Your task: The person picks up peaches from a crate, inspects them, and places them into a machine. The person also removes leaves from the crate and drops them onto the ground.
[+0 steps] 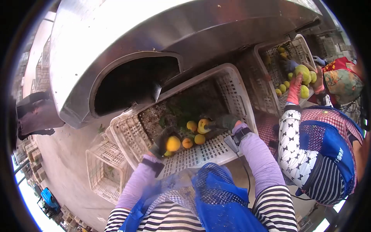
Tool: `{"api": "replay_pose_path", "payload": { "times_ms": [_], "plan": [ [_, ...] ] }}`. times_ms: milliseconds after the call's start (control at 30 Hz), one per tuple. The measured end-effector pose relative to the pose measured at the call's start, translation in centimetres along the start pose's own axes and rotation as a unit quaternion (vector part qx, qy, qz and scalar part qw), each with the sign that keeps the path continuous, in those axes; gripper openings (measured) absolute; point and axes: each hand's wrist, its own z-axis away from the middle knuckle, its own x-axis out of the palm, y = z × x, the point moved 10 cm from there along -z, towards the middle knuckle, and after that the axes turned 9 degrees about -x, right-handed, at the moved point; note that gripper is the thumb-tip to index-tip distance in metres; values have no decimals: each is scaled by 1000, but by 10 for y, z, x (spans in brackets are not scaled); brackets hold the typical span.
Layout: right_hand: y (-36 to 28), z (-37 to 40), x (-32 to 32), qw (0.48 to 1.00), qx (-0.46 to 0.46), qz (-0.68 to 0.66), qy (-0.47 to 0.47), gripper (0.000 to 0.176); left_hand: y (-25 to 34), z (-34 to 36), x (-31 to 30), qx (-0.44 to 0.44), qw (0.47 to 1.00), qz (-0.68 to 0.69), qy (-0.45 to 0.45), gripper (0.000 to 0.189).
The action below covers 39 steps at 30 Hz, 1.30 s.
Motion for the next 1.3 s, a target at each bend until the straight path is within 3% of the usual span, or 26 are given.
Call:
{"api": "replay_pose_path", "payload": {
  "times_ms": [67,100,167,233,300,400,633,700,800,833,933,967,1000,1067,1133,1200,1233,1300],
  "plan": [
    [-82,33,-2,975,-75,-207,32,74,33,16,4,52,998,34,0,40],
    [-88,31,11,919,-120,-374,46,77,79,41,22,44,995,89,-1,43],
    [-146,42,3,928,-180,-321,56,81,119,70,33,13,993,116,4,46],
    [-174,47,-1,926,-235,-273,117,84,149,87,29,147,987,-3,58,43],
    [-177,55,0,905,-282,-225,228,85,147,88,28,92,979,174,57,36],
    [-230,82,-6,897,-297,27,325,85,173,103,21,136,975,152,82,34],
    [-291,106,-49,793,-357,-8,494,70,228,130,0,221,935,242,133,24],
    [-308,89,-63,773,-333,121,526,63,231,137,-9,254,939,41,226,28],
    [-305,51,-69,742,-300,236,551,51,218,142,-13,303,896,-157,285,28],
    [-297,41,-66,751,-279,255,542,50,208,145,-9,287,902,-140,291,27],
    [-314,41,-70,740,-258,281,555,45,188,139,-19,204,948,106,221,29],
    [-322,44,-74,730,-259,284,566,43,173,130,-18,158,934,280,156,32],
    [-328,44,-76,716,-290,282,569,41,160,123,-11,107,886,442,85,35],
    [-333,38,-82,687,-351,278,573,38,160,124,-20,186,935,262,152,36],
    [-307,3,-91,726,-421,-18,544,35,177,147,-16,238,945,80,210,37],
    [-295,-21,-96,778,-391,-71,486,36,213,159,-6,280,926,-97,233,39],
    [-309,-6,-101,826,-339,23,449,38,186,136,-10,205,962,99,153,49],
    [-315,26,-103,838,-358,-43,409,58,197,141,-4,224,950,164,139,50]
  ]
}}
